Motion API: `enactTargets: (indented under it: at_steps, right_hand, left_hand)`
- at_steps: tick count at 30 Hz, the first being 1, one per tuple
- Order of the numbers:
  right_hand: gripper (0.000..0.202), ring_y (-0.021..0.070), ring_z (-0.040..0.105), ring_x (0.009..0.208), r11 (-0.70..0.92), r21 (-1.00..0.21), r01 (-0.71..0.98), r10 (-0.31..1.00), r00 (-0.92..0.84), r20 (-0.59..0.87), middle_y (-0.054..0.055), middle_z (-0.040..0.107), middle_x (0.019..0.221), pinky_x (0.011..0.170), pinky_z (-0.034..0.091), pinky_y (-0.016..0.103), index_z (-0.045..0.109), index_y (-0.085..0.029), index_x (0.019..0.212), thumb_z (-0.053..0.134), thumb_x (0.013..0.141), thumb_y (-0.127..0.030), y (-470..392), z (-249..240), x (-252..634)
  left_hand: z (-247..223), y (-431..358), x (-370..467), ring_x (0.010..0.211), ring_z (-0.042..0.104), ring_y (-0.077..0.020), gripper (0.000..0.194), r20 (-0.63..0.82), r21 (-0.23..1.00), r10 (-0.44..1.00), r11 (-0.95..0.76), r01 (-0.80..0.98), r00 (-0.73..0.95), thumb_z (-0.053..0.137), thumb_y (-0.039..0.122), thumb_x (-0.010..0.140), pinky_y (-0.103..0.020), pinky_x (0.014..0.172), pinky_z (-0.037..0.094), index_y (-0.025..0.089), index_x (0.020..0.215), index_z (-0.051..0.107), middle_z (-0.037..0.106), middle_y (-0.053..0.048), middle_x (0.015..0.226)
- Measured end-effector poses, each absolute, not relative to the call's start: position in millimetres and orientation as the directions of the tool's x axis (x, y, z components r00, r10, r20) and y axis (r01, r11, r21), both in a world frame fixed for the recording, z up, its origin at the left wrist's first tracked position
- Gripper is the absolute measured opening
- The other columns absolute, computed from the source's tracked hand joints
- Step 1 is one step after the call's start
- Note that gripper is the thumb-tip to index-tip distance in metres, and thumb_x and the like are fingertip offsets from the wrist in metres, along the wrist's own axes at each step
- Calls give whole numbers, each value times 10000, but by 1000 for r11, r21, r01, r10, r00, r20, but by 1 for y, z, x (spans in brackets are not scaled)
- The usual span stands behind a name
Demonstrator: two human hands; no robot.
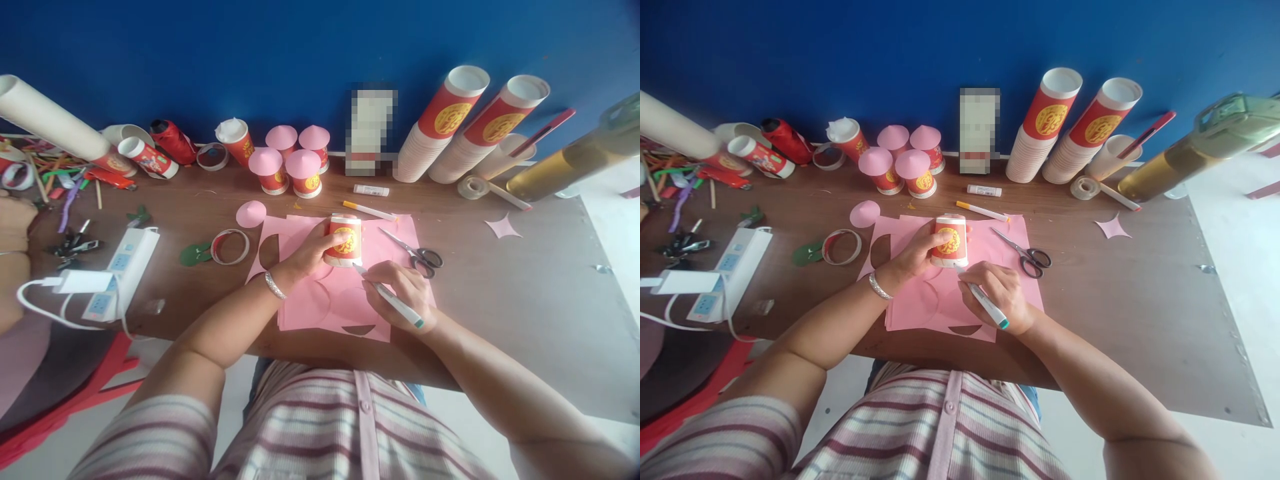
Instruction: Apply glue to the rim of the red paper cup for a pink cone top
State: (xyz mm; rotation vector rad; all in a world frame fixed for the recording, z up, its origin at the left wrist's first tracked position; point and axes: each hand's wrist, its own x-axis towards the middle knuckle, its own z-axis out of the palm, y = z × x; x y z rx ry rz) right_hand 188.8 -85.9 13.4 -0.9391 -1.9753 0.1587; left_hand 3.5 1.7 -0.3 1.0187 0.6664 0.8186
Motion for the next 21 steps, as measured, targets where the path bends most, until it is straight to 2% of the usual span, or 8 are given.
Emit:
enactTargets:
  at_steps: [10,21]
  right_hand:
    - [204,115,643,578,718,-398,572,634,-299,713,-18,681,722,531,492,222,586,-243,989,627,883,-74,-83,5,186]
    - [183,111,637,589,728,-379,572,625,-326,709,-18,672,728,549,503,223,584,-228,963,616,885,-66,-84,5,185]
  left_hand:
    - [-2,0,4,927,665,-214,391,-127,916,834,306,-259,537,733,390,815,-330,773,542,166,1120,633,701,-111,1084]
    - [-1,2,2,932,663,-222,387,-72,925,805,274,-262,589,732,417,819,-333,805,532,146,1083,647,708,-115,1039]
